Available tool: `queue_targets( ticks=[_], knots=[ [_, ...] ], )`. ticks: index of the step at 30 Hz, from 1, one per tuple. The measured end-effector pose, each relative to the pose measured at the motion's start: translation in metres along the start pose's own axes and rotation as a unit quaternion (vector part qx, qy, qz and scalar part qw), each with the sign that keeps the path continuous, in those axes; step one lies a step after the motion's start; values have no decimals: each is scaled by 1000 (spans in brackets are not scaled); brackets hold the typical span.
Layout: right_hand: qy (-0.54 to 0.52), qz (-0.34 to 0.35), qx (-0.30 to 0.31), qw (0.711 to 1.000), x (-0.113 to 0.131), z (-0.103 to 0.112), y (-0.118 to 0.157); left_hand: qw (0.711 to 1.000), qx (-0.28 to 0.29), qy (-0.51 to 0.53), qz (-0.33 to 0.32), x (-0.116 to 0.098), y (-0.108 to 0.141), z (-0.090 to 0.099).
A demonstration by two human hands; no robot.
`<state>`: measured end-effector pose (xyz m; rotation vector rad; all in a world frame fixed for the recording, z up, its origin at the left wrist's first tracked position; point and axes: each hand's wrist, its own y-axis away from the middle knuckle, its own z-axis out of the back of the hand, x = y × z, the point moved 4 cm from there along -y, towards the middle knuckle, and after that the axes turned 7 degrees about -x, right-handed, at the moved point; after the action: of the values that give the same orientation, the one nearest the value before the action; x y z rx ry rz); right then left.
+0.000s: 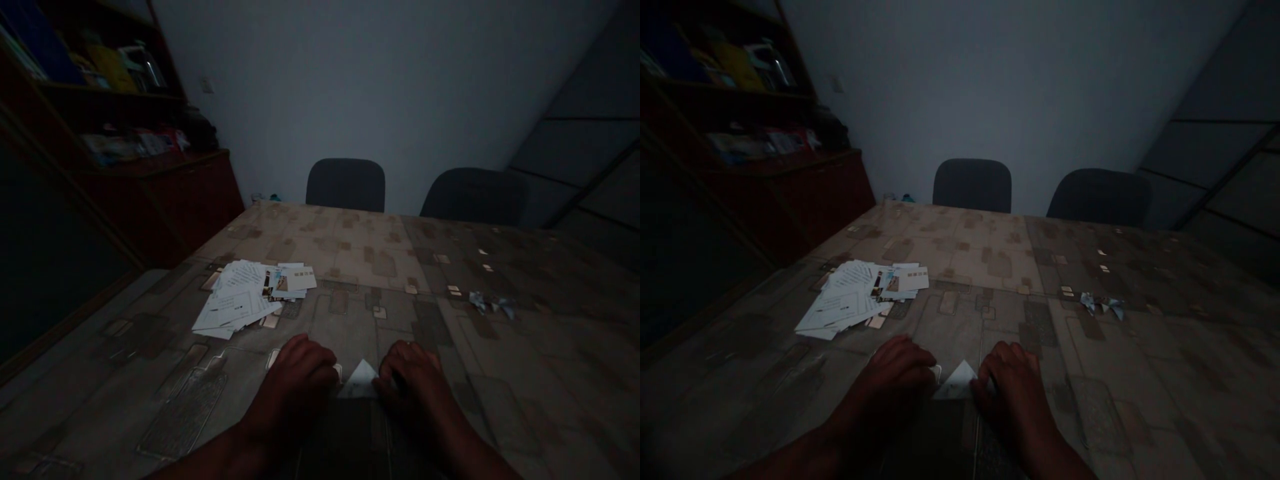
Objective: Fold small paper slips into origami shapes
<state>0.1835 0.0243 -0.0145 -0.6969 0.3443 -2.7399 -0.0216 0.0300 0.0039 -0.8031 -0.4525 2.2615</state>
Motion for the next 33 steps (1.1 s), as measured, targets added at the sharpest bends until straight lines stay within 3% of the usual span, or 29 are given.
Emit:
queue_targets(
  ticks=[3,6,8,12,20,26,29,33],
  knots=[
    [1,-1,-1,1000,1,1,0,1000,22,8,-2,-9,2,-4],
    [2,-4,3,1000,3,2,1,991,41,-17,-129,-27,5,-15],
    [1,-6,10,1000,3,2,1,986,33,-48,-154,-30,7,-23],
    [-8,-12,3,1000,2,4,2,983,53,-73,-158,-25,11,-35],
    [-32,-59,19,998,-3,5,6,982,60,-87,-157,-22,10,-34],
    [-41,-97,28,994,-11,22,6,979,81,-96,-163,-18,12,-38],
    [-49,-69,28,996,-12,33,7,980,81,-90,-158,-19,11,-36],
    [-41,81,9,996,-1,31,13,980,73,-85,-164,-19,12,-37]
  ],
)
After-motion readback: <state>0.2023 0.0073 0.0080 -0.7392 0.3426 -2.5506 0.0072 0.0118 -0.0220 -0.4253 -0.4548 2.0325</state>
